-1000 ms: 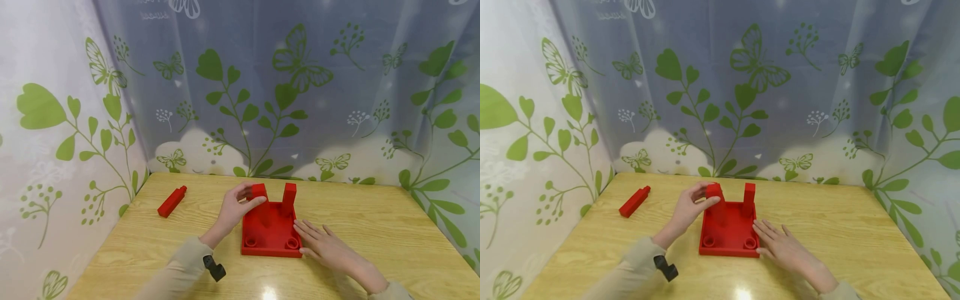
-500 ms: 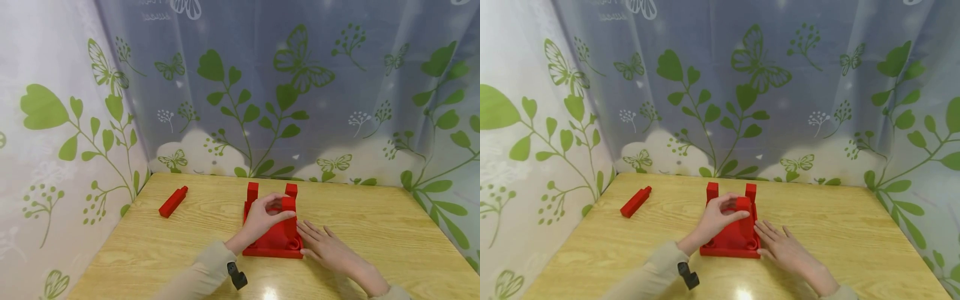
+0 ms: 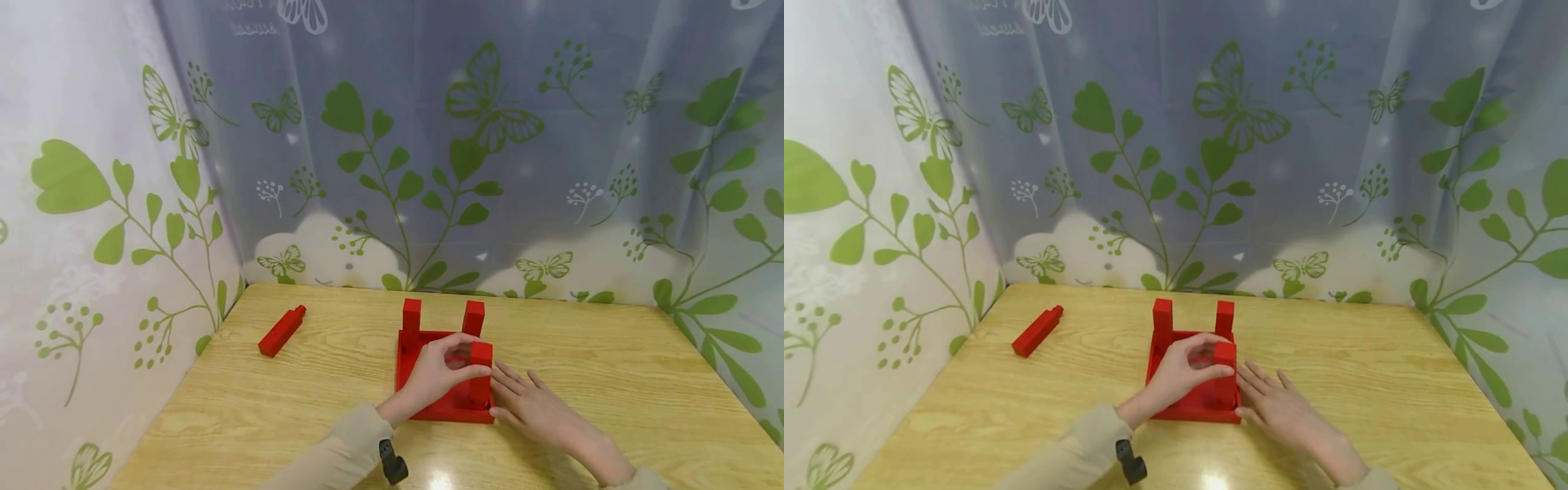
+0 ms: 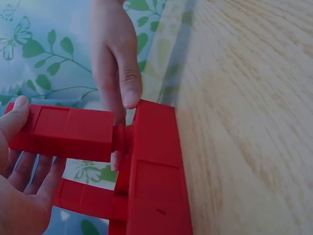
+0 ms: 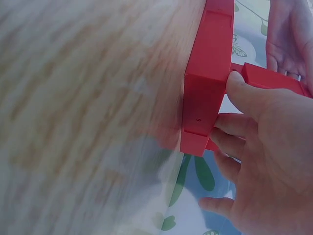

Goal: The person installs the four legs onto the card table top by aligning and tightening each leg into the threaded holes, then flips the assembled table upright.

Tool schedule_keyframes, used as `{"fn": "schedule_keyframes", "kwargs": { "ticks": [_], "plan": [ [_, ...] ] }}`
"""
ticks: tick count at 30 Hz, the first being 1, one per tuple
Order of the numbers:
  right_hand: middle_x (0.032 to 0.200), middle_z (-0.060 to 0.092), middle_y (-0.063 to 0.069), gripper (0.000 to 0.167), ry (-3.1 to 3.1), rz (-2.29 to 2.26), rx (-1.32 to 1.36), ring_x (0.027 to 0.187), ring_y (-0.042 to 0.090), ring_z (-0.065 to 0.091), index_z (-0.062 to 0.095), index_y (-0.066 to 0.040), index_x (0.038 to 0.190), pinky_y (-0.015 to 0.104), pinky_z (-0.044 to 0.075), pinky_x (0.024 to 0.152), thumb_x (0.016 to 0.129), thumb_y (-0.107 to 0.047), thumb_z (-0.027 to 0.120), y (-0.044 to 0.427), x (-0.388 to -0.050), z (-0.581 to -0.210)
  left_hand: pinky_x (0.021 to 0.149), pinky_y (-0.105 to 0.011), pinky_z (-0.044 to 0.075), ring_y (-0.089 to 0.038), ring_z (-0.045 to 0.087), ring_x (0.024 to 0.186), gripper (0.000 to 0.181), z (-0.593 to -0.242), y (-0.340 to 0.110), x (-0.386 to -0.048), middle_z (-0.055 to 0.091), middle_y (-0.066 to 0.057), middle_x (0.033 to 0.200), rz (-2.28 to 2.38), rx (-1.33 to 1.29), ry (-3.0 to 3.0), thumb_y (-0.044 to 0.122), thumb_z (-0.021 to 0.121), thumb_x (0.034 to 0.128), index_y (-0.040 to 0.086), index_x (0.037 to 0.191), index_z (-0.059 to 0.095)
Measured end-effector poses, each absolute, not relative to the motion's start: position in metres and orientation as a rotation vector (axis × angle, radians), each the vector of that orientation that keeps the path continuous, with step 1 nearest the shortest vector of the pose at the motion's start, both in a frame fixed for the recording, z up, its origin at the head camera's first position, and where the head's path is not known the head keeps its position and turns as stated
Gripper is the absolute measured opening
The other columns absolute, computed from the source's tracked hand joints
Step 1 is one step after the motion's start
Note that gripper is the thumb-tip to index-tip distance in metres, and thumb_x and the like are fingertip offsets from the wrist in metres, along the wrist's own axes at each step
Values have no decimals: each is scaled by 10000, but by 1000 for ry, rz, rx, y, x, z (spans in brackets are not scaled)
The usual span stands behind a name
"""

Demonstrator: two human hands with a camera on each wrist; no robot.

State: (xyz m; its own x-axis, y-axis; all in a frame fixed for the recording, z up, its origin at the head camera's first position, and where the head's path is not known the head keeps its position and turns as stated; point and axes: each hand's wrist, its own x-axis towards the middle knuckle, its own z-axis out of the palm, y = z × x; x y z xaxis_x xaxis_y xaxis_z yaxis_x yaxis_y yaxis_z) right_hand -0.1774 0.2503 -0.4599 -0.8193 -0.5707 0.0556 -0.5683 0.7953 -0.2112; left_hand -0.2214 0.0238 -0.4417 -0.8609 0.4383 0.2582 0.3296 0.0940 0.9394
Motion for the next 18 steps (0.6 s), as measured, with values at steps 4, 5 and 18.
{"fn": "schedule_keyframes", "kwargs": {
  "ticks": [4, 5, 18],
  "plan": [
    [1572, 397, 213, 644, 2963, -351, -939, 1448, 402, 369, 475, 5, 1492, 728, 270, 1103, 1039, -451, 519, 249, -177, -459, 944, -233, 535, -75, 669, 1067, 433, -444, 23, -221, 690, 26, 1250, 1854, 801, 2275, 245, 795, 898, 140, 1296, 659],
    [1571, 399, 212, 643, 2963, -352, -940, 1447, 402, 370, 475, 4, 1492, 728, 271, 1102, 1040, -451, 518, 249, -177, -459, 944, -232, 533, -76, 668, 1074, 437, -444, 23, -221, 687, 29, 1255, 1845, 803, 2279, 252, 793, 900, 144, 1300, 655],
    [1534, 443, 236, 651, 2938, -352, -890, 1431, 430, 388, 508, 18, 1464, 717, 262, 1116, 1033, -469, 521, 249, -177, -457, 904, -310, 571, -40, 680, 997, 398, -440, 25, -225, 739, 33, 1116, 1717, 961, 2370, 265, 822, 868, 161, 1223, 677]
  ]
}}
